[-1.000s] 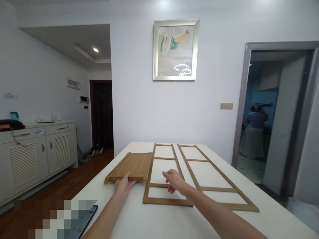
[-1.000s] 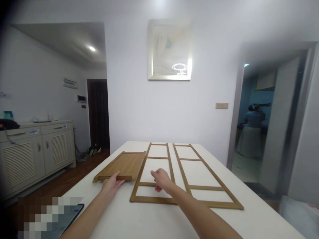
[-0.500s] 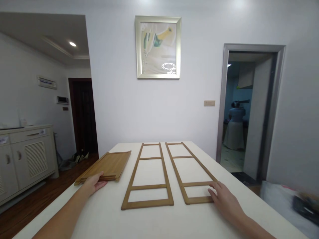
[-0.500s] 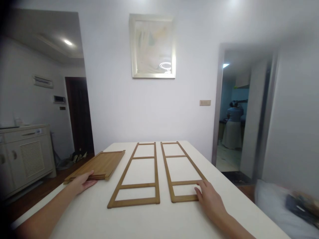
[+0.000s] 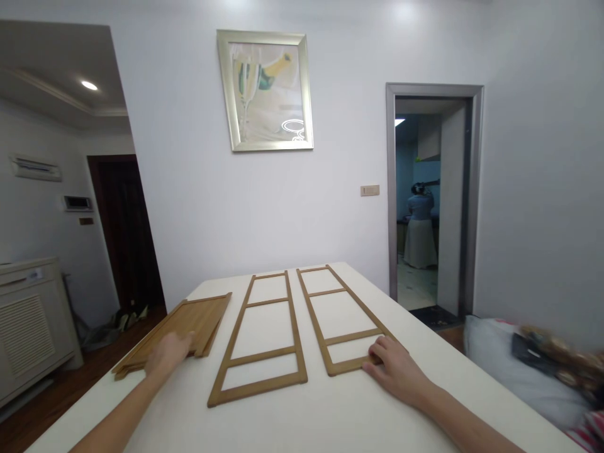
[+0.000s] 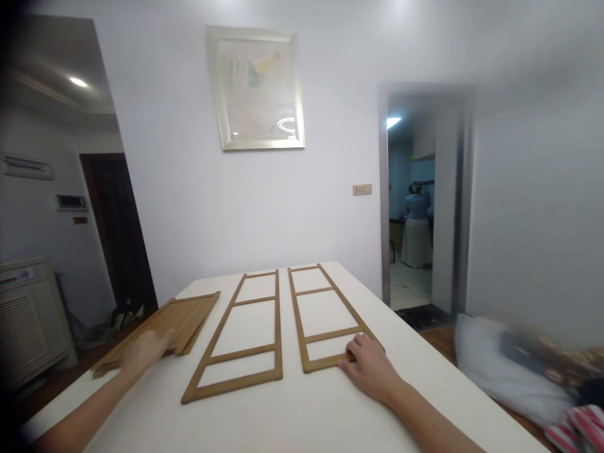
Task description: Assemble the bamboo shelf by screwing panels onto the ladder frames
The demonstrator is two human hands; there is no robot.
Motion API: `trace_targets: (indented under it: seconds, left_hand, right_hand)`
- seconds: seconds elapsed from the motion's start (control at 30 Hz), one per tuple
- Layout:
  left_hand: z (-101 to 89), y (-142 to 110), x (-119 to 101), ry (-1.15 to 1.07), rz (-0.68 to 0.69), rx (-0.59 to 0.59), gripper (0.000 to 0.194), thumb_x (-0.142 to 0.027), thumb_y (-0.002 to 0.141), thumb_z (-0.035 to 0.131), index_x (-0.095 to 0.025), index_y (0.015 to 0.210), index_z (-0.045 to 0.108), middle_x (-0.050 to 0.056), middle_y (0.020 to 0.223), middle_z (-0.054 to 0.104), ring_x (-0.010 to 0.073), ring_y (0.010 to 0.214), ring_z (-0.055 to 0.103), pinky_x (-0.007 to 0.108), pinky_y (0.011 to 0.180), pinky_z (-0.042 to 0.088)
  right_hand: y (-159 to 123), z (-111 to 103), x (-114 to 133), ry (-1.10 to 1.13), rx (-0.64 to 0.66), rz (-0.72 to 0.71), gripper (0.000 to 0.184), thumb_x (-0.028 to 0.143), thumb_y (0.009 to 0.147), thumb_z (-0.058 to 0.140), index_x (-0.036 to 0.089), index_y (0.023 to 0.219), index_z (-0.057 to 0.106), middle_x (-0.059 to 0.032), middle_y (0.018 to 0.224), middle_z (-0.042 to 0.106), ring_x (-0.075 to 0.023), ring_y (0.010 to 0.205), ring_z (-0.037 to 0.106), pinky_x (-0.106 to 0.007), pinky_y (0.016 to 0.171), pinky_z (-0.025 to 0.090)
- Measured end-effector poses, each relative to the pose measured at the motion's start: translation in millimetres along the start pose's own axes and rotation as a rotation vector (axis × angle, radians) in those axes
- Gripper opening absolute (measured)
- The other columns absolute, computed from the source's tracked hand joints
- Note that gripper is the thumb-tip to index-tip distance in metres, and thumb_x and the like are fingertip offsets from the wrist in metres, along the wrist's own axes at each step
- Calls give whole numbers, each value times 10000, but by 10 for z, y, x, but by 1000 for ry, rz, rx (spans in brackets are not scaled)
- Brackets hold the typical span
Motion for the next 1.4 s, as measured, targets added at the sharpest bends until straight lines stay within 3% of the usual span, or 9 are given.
trace_targets:
  seconds: [0.1,0.2,0.33,0.53,0.8,1.07,1.2,1.3,1.4]
  left_hand:
    - [497,-587,-133,71,178,162,314,-410,588,779,-207,584,540,50,634,583,345,880,602,429,800,468]
    - [968,-1342,-194,122,575,443,235,-429,670,731,-224,763,661,68,849,654,283,921,583,382,889,416]
    - [1156,-1872,-33,93,660,502,295,-373,715,697,-241,978,694,96,1023,644,296,1035,536,408,974,348]
    - [1191,-2050,29,118,679,555,115,-285,750,627,-233,813,707,75,817,606,280,883,538,376,817,407]
    - [1154,-2233,-19,147,674,628,118,-226,745,599,-218,805,700,65,844,598,250,871,540,350,815,384]
    - [1087,-2293,-133,191,676,651,123,-197,734,570,-211,770,687,62,847,596,234,861,539,333,792,377]
    - [1083,-2294,-144,201,662,660,119,-191,715,583,-208,761,692,60,834,597,232,853,545,327,778,379]
    - [1078,-2297,-146,206,681,665,128,-195,730,575,-213,773,694,60,838,597,228,841,550,329,763,387]
    - [1070,-2301,-146,191,694,675,125,-219,750,578,-220,780,699,60,843,598,229,836,550,334,759,393]
  right_hand:
    - [-29,-22,21,15,-10,-16,221,417,831,557,206,840,621,-65,907,593,-218,875,547,-335,797,419]
    - [-69,-53,-31,20,-6,24,210,394,831,551,197,834,622,-65,892,588,-212,858,550,-328,787,425]
    - [-241,-185,-183,26,-2,49,206,385,831,542,198,831,629,-67,892,592,-213,865,553,-329,798,426]
    - [-566,-407,-397,13,-28,126,220,403,823,535,208,822,637,-72,910,613,-224,889,566,-335,811,425]
    - [-547,-430,-243,-93,-64,145,213,401,823,526,214,847,625,-80,996,619,-243,965,547,-367,848,407]
    - [62,104,856,48,-88,15,219,357,900,469,187,959,594,-116,1040,599,-257,983,514,-397,873,393]
    - [94,358,1276,97,-81,-90,202,288,925,427,201,1010,588,-100,1048,600,-251,995,505,-395,889,382]
    - [32,350,1241,42,-84,-156,232,294,940,404,205,1059,582,-102,1058,599,-256,1011,494,-401,904,363]
    - [38,185,890,-116,-147,0,255,337,930,433,186,1075,579,-124,1063,591,-278,1016,490,-400,879,356]
Point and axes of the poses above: each hand's wrist, its own y-axis towards the middle knuckle, its own z-axis out of the palm, x = y × z, the point moved 5 cm from there along y, towards the middle knuckle
